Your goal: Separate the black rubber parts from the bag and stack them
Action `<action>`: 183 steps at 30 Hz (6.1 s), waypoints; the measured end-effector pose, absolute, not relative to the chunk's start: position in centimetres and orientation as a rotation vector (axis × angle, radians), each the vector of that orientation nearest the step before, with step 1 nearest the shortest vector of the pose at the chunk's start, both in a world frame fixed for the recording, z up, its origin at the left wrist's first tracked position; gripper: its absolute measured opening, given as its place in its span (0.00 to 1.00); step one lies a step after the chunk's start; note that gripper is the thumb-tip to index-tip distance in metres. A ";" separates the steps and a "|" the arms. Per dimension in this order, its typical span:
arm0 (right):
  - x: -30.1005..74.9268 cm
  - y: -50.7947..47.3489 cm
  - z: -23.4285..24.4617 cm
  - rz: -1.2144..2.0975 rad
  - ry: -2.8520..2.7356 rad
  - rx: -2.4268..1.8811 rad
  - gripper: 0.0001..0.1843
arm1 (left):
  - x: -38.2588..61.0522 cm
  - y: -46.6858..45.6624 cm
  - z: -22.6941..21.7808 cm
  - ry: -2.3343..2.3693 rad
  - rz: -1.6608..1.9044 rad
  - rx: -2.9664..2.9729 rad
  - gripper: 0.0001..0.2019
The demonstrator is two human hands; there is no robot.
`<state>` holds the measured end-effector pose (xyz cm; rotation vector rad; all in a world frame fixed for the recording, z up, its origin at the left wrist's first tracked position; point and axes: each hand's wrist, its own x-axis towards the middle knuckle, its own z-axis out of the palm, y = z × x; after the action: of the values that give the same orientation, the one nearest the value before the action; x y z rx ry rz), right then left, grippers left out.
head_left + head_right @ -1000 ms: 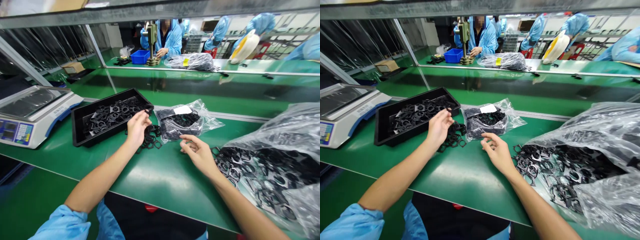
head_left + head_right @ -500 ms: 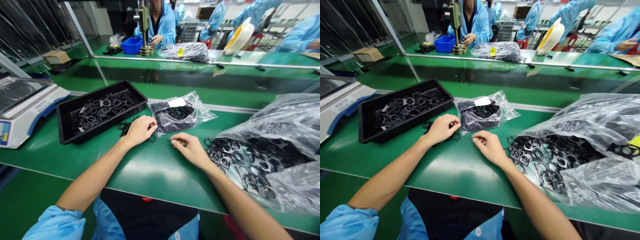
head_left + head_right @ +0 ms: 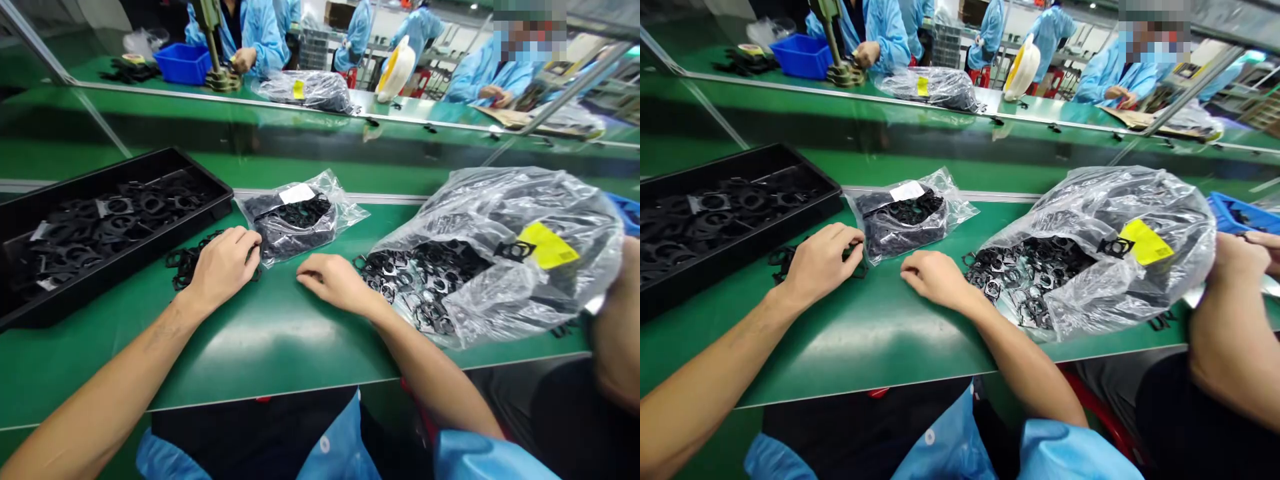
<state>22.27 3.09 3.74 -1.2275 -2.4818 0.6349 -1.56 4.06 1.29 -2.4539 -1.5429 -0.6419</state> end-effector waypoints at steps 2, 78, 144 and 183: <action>23.8 3.7 5.1 0.513 -2.504 -1.373 0.07 | -1.4 3.9 1.5 -1.534 -0.645 -2.413 0.11; 20.1 3.2 0.5 1.495 -1.661 -1.175 0.14 | 0.6 3.8 -0.3 -1.143 -1.634 -2.475 0.10; 19.5 2.6 2.1 1.435 -1.269 -1.079 0.16 | 1.8 2.7 0.4 -1.617 -1.924 -2.577 0.05; 20.1 2.3 2.7 0.867 -1.571 -1.098 0.06 | 1.8 2.6 0.9 -1.469 -2.018 -2.689 0.04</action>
<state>20.14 2.27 2.71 -1.0983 -1.5712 0.8672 1.76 2.63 0.87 -2.6886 -1.4691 -2.0175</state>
